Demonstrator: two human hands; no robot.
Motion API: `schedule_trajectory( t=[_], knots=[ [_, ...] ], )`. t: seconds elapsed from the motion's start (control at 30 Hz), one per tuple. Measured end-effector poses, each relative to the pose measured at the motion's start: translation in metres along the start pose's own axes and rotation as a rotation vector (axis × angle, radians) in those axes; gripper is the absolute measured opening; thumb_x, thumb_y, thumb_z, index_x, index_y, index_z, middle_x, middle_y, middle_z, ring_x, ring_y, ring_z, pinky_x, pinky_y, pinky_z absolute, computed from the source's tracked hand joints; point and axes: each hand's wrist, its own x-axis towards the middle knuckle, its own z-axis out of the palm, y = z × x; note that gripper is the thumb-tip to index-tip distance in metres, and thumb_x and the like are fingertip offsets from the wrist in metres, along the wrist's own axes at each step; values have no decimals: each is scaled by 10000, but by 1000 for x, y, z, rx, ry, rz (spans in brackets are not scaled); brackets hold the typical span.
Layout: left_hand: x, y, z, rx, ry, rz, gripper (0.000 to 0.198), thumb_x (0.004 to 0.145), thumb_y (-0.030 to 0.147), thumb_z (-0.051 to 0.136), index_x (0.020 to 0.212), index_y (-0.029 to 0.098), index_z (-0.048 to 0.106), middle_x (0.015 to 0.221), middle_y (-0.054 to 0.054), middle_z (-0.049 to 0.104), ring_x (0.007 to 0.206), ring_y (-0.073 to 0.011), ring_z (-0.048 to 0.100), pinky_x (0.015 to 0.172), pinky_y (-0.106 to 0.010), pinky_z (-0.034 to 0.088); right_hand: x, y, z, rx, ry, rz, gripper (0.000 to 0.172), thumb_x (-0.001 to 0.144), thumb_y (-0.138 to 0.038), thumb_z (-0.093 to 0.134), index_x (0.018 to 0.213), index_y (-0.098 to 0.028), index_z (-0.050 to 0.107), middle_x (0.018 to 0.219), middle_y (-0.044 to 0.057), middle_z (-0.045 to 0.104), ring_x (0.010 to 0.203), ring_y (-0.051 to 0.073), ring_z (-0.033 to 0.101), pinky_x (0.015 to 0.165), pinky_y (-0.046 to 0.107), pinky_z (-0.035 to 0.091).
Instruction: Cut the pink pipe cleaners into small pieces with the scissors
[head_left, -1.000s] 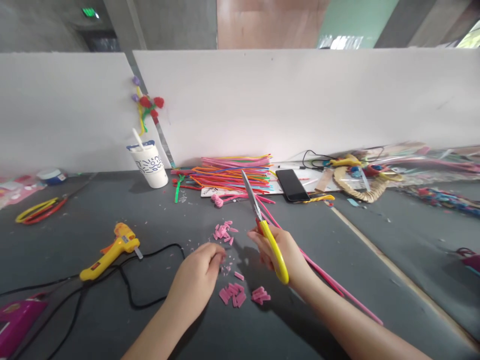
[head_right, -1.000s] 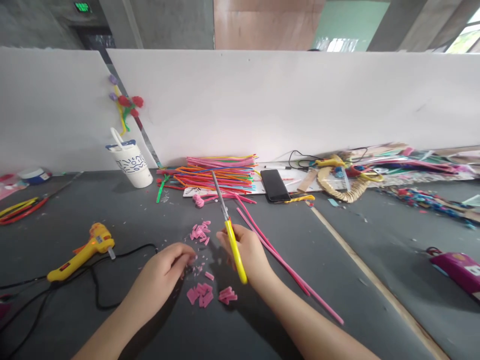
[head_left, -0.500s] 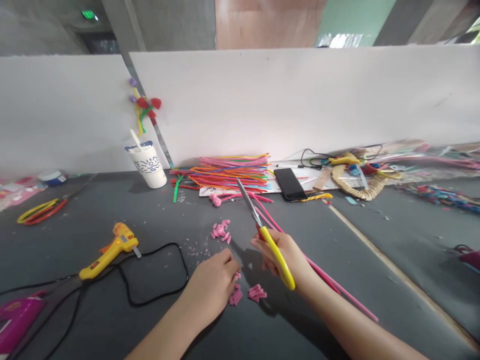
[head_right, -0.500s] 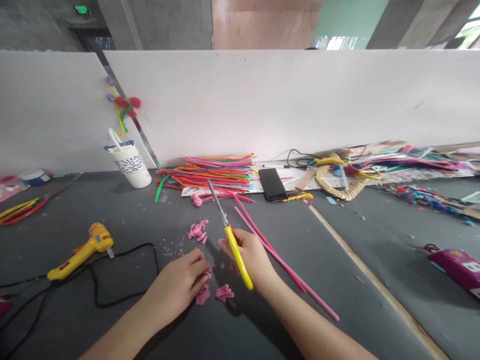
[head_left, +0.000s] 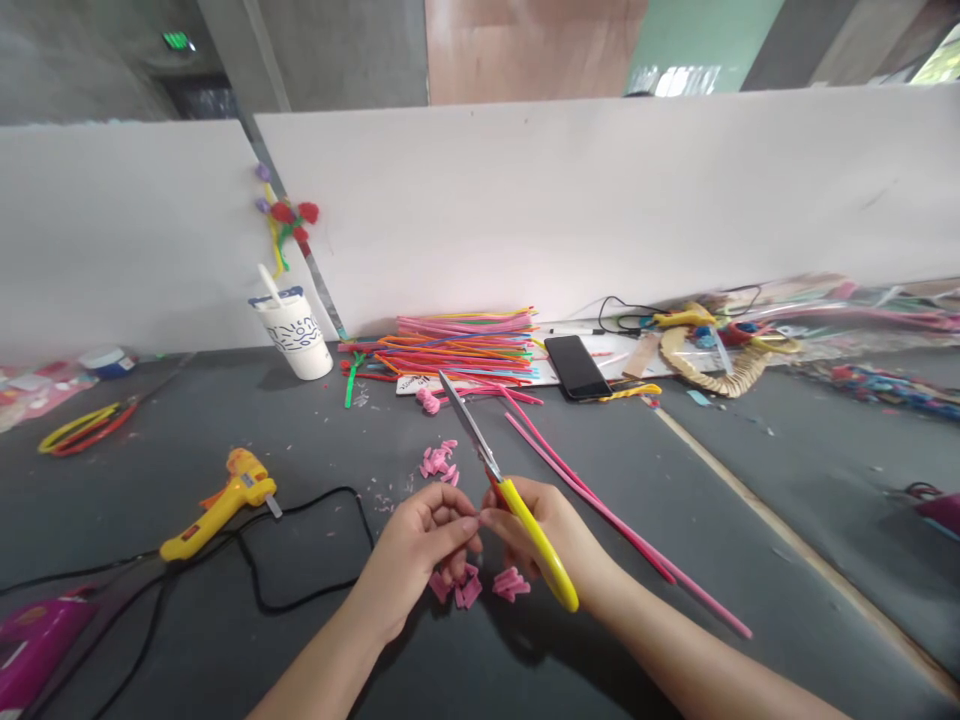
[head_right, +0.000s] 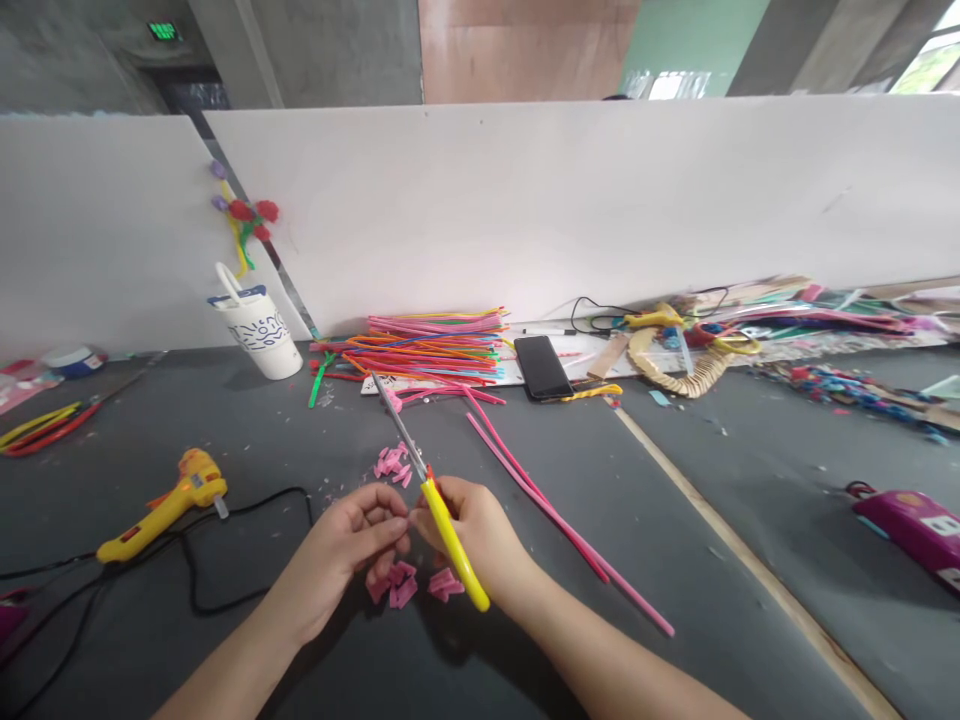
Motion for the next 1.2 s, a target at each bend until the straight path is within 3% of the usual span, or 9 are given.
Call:
schedule_trajectory(
  t=[0.3, 0.57, 0.9, 1.1, 1.2],
  knots=[
    [-2, -1, 0, -108, 45, -11, 162, 745, 247, 584, 754, 185, 434, 607, 13, 619, 397, -31, 432, 384, -131, 276, -3, -3, 4, -5, -5, -7, 88, 706, -246, 471, 656, -185, 432, 461, -81, 457, 327, 37, 366, 333, 153, 262],
    [0, -2, 8, 18, 13, -26, 210, 675, 321, 638, 702, 136, 540, 499, 31, 532, 326, -44, 400, 337, -166, 263, -6, -3, 7, -100, 68, -56, 126, 684, -205, 490, 589, -188, 408, 481, -75, 442, 395, 57, 421, 382, 163, 308],
    [-5, 6, 14, -73, 89, -22, 200, 640, 308, 671, 639, 131, 579, 469, 38, 508, 346, -47, 408, 358, -171, 298, -8, -4, 7, -138, 102, -97, 152, 723, -288, 485, 634, -197, 401, 503, -78, 414, 381, 65, 395, 371, 179, 292],
    [-6, 14, -5, -288, 277, 78, 129, 644, 211, 678, 718, 137, 602, 599, 12, 589, 444, -46, 470, 405, -145, 343, -10, -3, -5, -580, 194, -255, 179, 675, -332, 557, 662, -204, 433, 507, -74, 410, 447, 84, 371, 426, 192, 253],
    [-6, 21, -16, -348, 319, 160, 84, 677, 203, 651, 699, 139, 602, 593, 18, 576, 458, -47, 468, 415, -144, 354, -12, -3, -5, -818, 196, -334, 197, 676, -361, 556, 761, -203, 475, 543, -48, 489, 452, 105, 418, 443, 206, 254]
  ],
)
